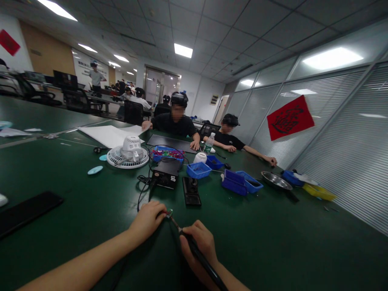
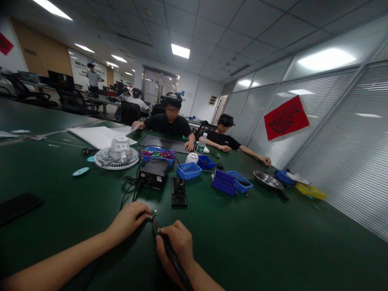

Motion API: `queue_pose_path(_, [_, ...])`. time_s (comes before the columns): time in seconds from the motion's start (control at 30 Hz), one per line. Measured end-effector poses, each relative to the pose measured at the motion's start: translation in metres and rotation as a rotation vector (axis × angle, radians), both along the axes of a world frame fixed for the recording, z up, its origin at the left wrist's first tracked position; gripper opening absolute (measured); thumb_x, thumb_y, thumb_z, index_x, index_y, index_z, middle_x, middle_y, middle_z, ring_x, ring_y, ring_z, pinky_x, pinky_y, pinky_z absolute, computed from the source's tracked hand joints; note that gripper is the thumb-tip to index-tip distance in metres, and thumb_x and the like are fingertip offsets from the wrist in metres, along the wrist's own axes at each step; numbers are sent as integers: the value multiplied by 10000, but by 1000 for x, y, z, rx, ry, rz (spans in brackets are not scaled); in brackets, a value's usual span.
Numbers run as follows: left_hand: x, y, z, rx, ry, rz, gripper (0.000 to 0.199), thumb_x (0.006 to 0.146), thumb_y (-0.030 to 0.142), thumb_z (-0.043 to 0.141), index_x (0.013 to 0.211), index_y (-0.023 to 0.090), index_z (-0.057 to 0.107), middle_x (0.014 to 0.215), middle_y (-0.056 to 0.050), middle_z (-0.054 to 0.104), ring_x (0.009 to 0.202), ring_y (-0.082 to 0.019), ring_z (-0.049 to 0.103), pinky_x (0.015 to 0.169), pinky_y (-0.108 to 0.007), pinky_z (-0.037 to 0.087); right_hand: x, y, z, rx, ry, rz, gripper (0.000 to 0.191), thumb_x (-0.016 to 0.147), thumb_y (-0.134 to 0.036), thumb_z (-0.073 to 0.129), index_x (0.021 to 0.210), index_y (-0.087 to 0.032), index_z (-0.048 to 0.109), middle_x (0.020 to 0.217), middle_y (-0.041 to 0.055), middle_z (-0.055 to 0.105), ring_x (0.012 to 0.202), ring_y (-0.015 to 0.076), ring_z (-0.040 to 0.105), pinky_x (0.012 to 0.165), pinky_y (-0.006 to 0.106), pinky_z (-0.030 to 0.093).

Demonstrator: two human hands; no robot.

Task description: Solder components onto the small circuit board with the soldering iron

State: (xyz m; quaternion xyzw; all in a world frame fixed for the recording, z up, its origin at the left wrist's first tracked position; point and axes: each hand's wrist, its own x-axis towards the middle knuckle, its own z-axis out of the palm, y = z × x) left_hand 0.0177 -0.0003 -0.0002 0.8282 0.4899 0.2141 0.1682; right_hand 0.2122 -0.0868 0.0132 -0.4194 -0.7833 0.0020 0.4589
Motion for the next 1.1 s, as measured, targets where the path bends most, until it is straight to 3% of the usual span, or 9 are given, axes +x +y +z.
queue_pose_path(0.7, [1, -1, 2, -17, 4, 0, 134, 855, 227, 513, 829, 213, 644, 886, -14, 660, 886, -173, 575, 780, -275, 383, 2, 4, -10, 16, 23, -35, 91, 823, -222, 567, 835, -191, 652, 627, 25, 589, 577, 158, 532, 508, 250, 422])
queue_pose_path(0.87, [0, 0, 0, -14, 6, 0, 135, 854, 232, 516, 836, 222, 649, 892, -8, 663, 881, -170, 574, 773, -279, 378, 1, 2, -4, 10, 0, -33, 80, 815, -196, 569, 818, -191, 649, 624, 24, 597, 570, 159, 539, 511, 250, 417])
queue_pose_path(1.1, [1, -1, 3, -27, 9, -7, 153, 857, 232, 508, 846, 223, 660, 901, -11, 672, 889, -172, 580, 792, -283, 383, 0, -3, 9, -241, 149, -111, 145, 855, -216, 548, 735, -192, 626, 660, 9, 607, 596, 149, 584, 552, 242, 449])
